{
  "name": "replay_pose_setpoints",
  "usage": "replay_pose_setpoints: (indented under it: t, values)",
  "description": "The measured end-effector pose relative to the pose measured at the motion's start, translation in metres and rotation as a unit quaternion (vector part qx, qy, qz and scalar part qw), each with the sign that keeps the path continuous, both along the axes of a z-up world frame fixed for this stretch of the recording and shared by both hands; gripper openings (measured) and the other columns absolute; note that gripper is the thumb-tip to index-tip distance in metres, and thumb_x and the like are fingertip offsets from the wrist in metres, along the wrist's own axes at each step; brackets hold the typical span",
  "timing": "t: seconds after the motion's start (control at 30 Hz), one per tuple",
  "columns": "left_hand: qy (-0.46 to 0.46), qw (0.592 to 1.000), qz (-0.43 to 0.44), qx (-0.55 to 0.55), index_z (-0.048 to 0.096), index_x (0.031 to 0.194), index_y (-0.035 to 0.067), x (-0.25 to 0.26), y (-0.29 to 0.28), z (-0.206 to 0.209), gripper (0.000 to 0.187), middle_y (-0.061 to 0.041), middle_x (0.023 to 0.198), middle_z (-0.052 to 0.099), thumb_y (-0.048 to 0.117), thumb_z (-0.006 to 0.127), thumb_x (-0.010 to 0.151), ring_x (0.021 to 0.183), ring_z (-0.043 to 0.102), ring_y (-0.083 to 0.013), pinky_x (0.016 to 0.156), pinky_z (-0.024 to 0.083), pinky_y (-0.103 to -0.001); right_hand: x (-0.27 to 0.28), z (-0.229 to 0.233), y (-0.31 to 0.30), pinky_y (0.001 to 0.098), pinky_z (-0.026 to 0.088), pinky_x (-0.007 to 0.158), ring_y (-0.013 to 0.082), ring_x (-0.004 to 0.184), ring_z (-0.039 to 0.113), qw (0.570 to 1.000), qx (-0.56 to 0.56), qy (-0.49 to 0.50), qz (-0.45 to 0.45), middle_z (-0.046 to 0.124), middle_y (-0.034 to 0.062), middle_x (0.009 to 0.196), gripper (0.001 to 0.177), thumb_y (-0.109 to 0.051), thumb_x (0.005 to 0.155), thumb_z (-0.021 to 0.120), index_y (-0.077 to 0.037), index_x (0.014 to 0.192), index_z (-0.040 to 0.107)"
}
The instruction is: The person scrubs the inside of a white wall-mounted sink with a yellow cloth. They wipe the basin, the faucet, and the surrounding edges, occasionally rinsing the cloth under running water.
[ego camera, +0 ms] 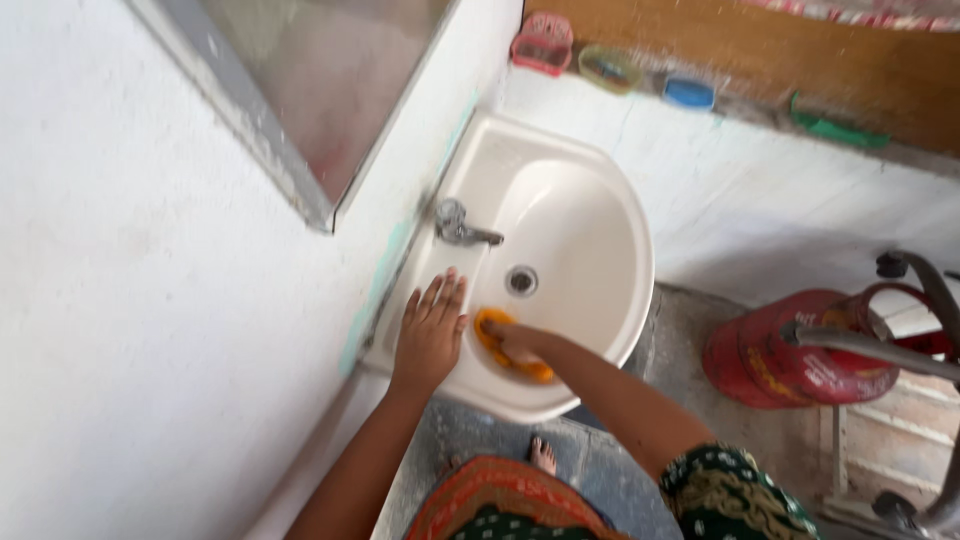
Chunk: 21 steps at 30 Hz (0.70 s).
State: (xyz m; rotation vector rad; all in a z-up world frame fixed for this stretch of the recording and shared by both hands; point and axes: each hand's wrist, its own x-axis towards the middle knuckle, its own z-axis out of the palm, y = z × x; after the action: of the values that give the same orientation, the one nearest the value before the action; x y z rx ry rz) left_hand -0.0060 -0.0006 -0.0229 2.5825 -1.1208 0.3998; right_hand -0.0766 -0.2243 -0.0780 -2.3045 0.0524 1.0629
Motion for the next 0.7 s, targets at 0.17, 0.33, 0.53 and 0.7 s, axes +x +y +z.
replay_pose_setpoints:
  t: [0.17, 0.33, 0.53, 0.7]
  values:
    - [-0.019, 0.999, -0.03, 0.013, 0.034, 0.158, 0.01, -0.013, -0.004, -0.001, 0.073, -0.007, 0.166, 0.03, 0.058, 0.033, 0.103, 0.155, 0.021, -0.0239, 0.125, 0.007, -0.057, 0.002, 0.051, -0.05, 0.0424, 0.032, 0.117, 0.0286, 0.138, 0.048, 0.992, -0.107, -0.06, 0.021, 0.05, 0.0111, 0.153, 0.054, -0.035, 0.104, 0.04, -0.02, 0.155, 0.044]
    - [-0.014, 0.999, -0.023, 0.029, 0.035, 0.157, 0.01, -0.014, -0.005, -0.001, 0.076, -0.008, 0.165, 0.033, 0.061, 0.034, 0.101, 0.155, 0.02, -0.0233, 0.124, 0.002, -0.062, -0.001, 0.053, -0.119, 0.0423, 0.033, 0.117, 0.0291, 0.137, 0.049, 0.929, -0.334, -0.113, 0.108, 0.051, 0.0097, 0.152, 0.053, -0.037, 0.103, 0.04, -0.021, 0.153, 0.046]
    - [-0.003, 0.999, -0.02, 0.04, 0.037, 0.157, 0.008, -0.01, -0.005, -0.003, 0.075, -0.009, 0.164, 0.034, 0.059, 0.035, 0.103, 0.155, 0.02, -0.0232, 0.124, 0.002, -0.061, -0.04, -0.027, -0.023, 0.0422, 0.033, 0.117, 0.0297, 0.137, 0.05, 0.993, -0.021, -0.114, 0.028, 0.052, 0.0082, 0.15, 0.053, -0.041, 0.102, 0.04, -0.022, 0.151, 0.049]
    - [0.019, 0.999, -0.022, 0.037, 0.038, 0.156, 0.007, -0.014, 0.0, 0.0, 0.072, -0.01, 0.164, 0.036, 0.057, 0.037, 0.104, 0.156, 0.023, -0.0246, 0.126, 0.005, -0.058, -0.07, -0.009, -0.038, 0.0417, 0.046, 0.11, 0.0288, 0.117, 0.066, 0.988, -0.061, -0.144, -0.016, 0.069, 0.0057, 0.134, 0.046, -0.047, 0.104, 0.04, -0.026, 0.138, 0.063]
